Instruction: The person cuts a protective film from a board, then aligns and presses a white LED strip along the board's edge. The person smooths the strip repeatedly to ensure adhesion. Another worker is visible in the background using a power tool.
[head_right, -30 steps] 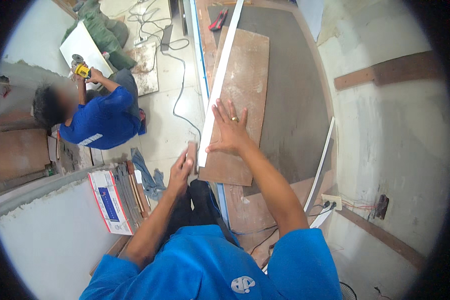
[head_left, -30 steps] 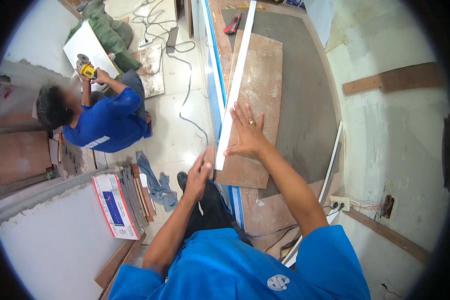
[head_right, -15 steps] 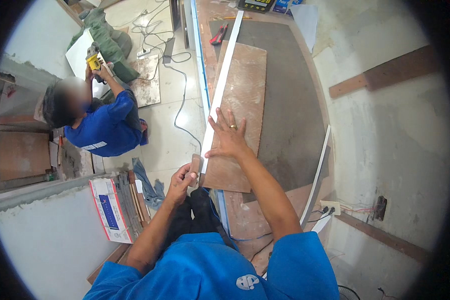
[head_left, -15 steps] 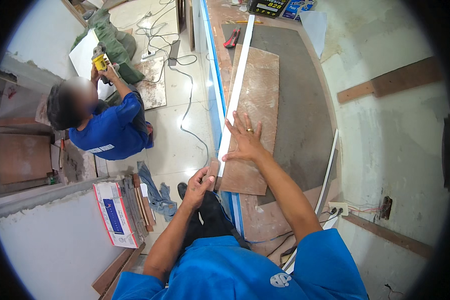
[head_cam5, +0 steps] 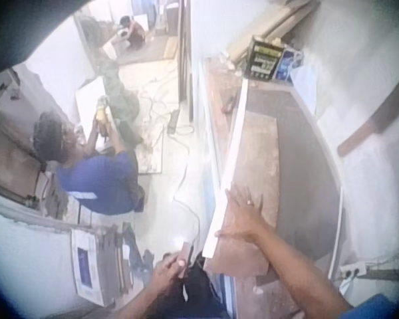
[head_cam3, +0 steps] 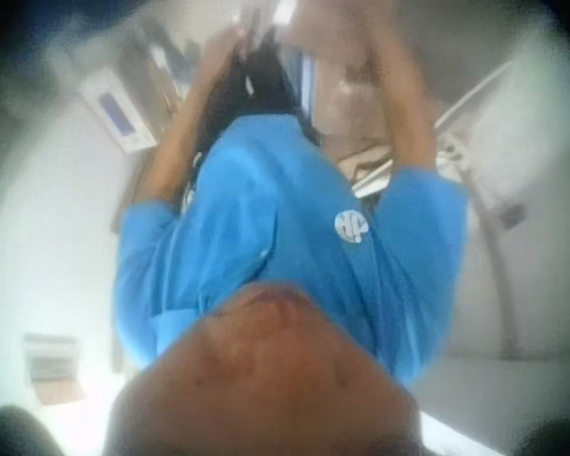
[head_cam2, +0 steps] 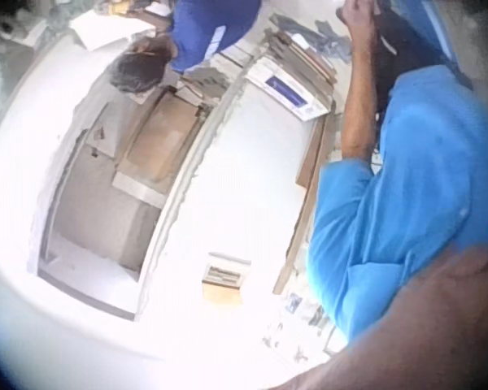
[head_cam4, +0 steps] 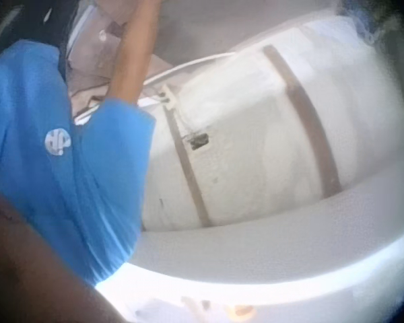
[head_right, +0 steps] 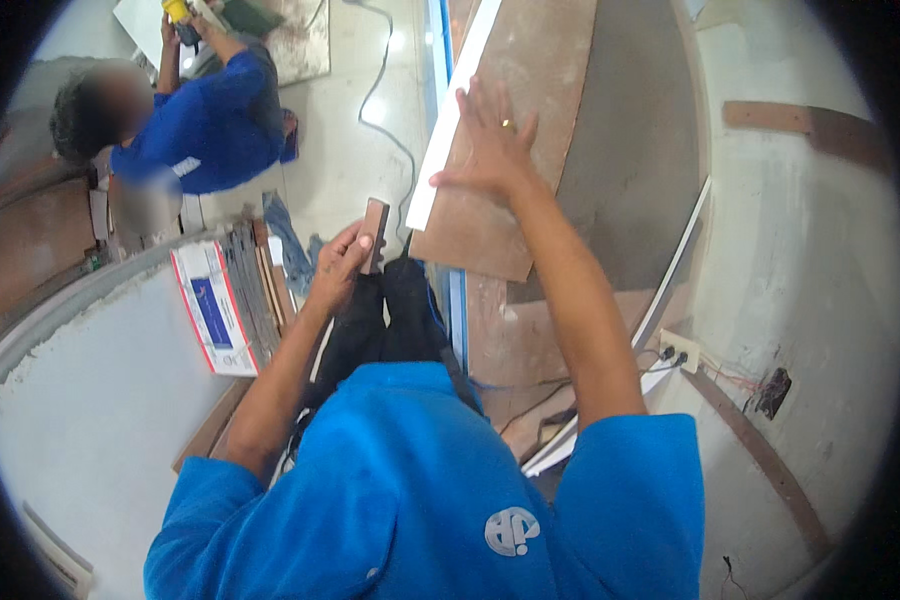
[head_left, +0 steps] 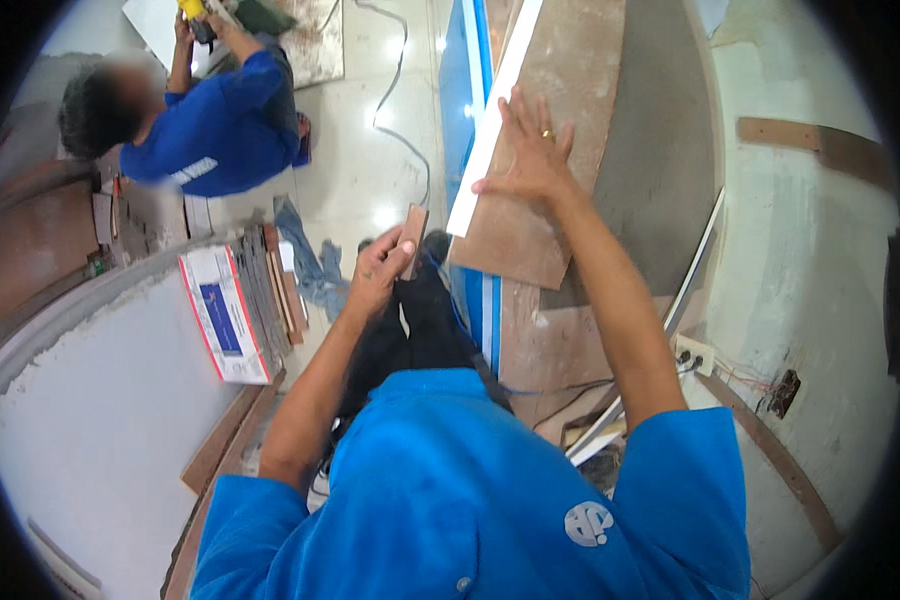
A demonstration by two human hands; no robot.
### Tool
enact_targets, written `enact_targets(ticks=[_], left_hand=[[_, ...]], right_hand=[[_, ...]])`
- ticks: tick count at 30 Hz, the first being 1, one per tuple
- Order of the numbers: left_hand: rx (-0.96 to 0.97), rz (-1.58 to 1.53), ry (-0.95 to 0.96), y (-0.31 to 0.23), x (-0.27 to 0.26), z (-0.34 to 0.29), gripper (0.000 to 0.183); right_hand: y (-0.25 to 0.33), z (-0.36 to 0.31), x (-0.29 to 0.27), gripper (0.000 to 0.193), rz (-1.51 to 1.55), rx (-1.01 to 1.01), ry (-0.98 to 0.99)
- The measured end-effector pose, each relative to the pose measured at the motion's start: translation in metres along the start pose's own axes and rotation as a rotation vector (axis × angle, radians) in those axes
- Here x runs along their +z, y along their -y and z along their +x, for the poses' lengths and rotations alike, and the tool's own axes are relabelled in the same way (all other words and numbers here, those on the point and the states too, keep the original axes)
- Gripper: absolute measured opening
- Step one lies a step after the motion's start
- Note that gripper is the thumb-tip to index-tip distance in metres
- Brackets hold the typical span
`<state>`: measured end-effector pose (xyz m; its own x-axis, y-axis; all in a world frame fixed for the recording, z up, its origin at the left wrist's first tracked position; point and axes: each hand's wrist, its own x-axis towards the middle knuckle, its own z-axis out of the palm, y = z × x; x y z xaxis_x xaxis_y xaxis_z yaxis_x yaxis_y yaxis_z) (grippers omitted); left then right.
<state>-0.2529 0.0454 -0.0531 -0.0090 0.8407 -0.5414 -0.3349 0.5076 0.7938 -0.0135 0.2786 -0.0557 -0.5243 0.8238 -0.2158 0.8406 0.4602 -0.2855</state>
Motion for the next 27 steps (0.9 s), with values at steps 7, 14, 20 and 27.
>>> enact_targets(ticks=[7,14,20,27], left_hand=[[0.205,0.276,-0.028,0.015,0.027,0.020,0.064],[0.206,0.135,-0.038,-0.015,0.046,0.080,0.065],[0.187,0.311,-0.057,0.025,0.025,0.002,0.065],[0.280,0.315,-0.034,-0.016,0.041,0.066,0.065]], right_hand=[[0.001,-0.001,0.006,0.158,-0.025,-0.028,-0.035],[-0.003,0.004,0.009,0.162,-0.080,-0.002,0.041],[-0.002,-0.003,0.005,0.156,-0.041,-0.018,-0.048],[-0.002,0.006,0.008,0.160,-0.075,-0.031,-0.003]])
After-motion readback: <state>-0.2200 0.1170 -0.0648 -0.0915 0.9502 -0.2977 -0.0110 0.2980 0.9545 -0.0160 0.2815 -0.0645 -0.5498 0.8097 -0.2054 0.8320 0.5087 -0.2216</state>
